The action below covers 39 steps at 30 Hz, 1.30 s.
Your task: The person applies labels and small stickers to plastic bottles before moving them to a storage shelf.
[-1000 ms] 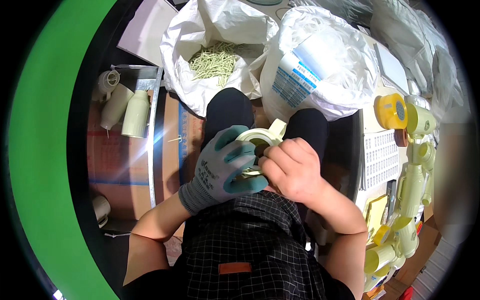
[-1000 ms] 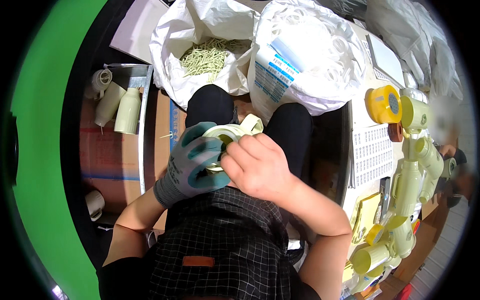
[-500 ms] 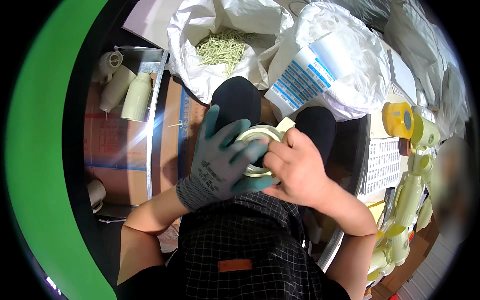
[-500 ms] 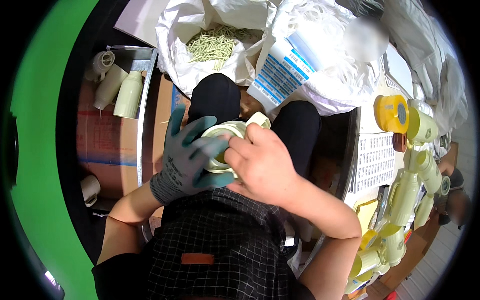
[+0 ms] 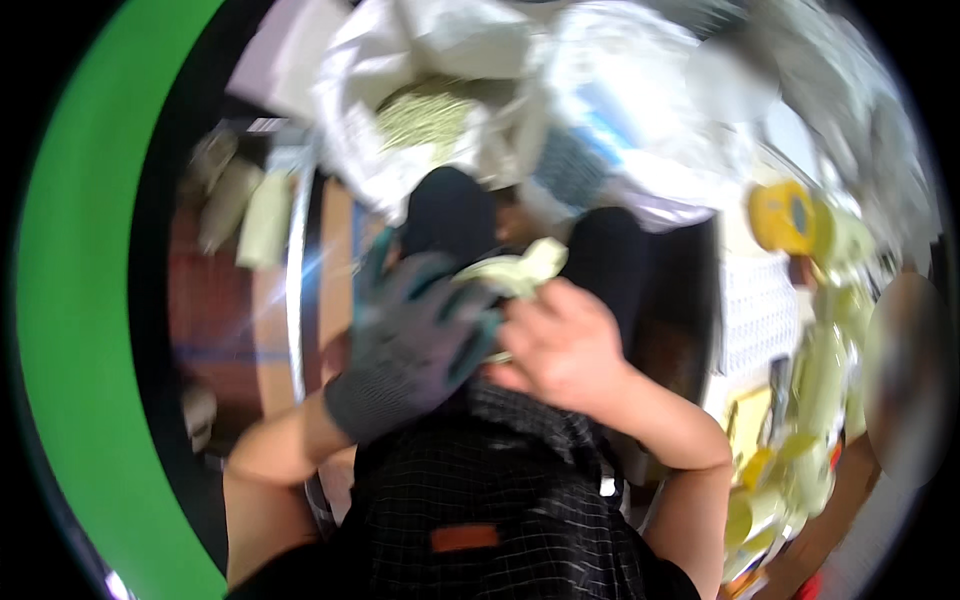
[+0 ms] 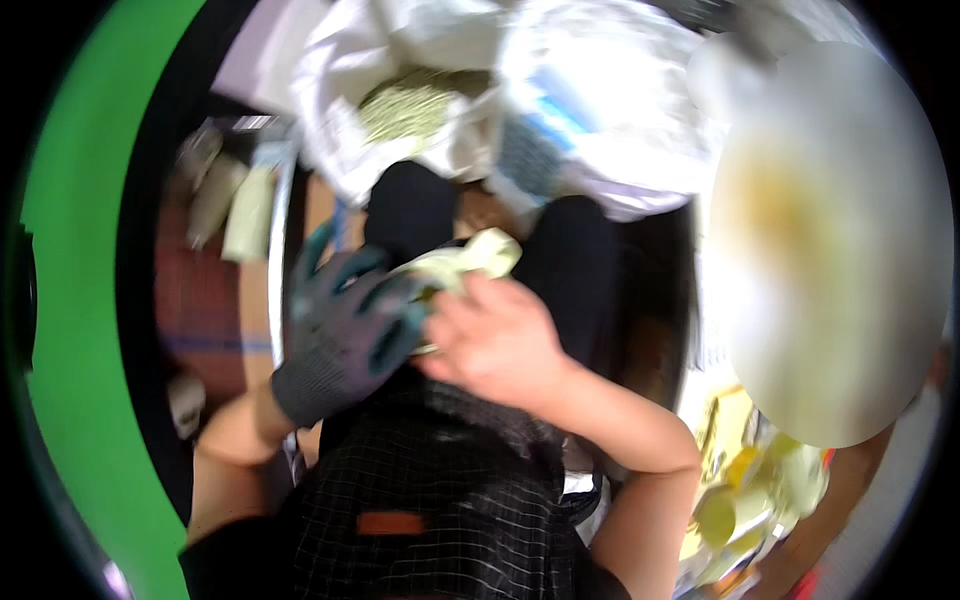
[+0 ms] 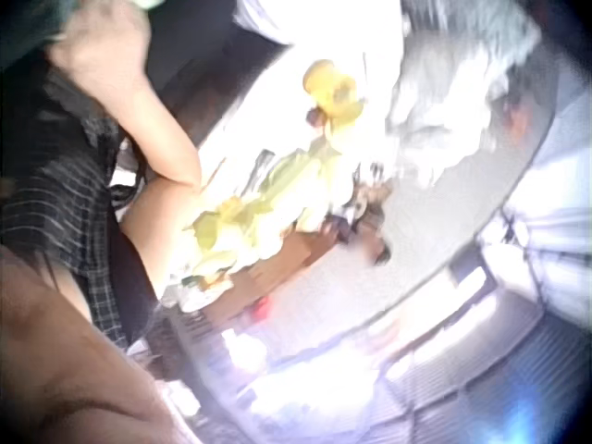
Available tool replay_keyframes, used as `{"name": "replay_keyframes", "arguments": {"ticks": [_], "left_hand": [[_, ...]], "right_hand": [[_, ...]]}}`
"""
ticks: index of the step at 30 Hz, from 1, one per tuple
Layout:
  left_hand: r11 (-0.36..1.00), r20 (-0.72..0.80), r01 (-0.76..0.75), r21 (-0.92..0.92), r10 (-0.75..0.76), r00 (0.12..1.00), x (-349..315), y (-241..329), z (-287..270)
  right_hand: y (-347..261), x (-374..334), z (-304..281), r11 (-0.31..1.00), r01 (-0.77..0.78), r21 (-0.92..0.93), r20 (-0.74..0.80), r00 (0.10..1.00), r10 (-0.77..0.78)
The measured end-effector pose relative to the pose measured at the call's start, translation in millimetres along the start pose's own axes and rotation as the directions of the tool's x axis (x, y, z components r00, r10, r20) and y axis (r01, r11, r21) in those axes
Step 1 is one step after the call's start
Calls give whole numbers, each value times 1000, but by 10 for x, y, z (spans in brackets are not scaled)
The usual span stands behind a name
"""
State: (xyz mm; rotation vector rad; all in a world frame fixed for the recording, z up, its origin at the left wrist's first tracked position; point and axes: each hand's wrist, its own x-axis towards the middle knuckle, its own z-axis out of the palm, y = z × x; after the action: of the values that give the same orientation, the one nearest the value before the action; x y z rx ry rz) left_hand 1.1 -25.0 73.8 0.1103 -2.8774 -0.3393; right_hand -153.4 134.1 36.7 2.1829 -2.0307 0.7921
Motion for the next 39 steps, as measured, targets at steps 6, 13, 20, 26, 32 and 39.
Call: {"name": "replay_keyframes", "arguments": {"ticks": [6,13,20,26,32,39], "left_hand": [[971,-72,208,119,-201,977,-394,-353,257],[944,-43,-132,302,152,987,85,-217,123],[997,-39,38,-64,-40,998,-128,-417,318],[974,-26,113,-197,-121,992,-149,-315,324],[998,-136,40,-40,-45,990,-148,-252,349],[451,25,232,-862,-419,908,-49,-95,556]], "right_hand": [[-162,216,700,993,122,-8,-50,991,-122],[-195,26,459,995,84,-48,-236,967,-93],[-242,29,480,994,78,82,-269,962,-53],[-248,-15,473,983,85,164,-317,948,-29],[-281,-51,431,983,37,180,-280,960,15],[94,-894,99,965,54,255,-340,940,38]]}}
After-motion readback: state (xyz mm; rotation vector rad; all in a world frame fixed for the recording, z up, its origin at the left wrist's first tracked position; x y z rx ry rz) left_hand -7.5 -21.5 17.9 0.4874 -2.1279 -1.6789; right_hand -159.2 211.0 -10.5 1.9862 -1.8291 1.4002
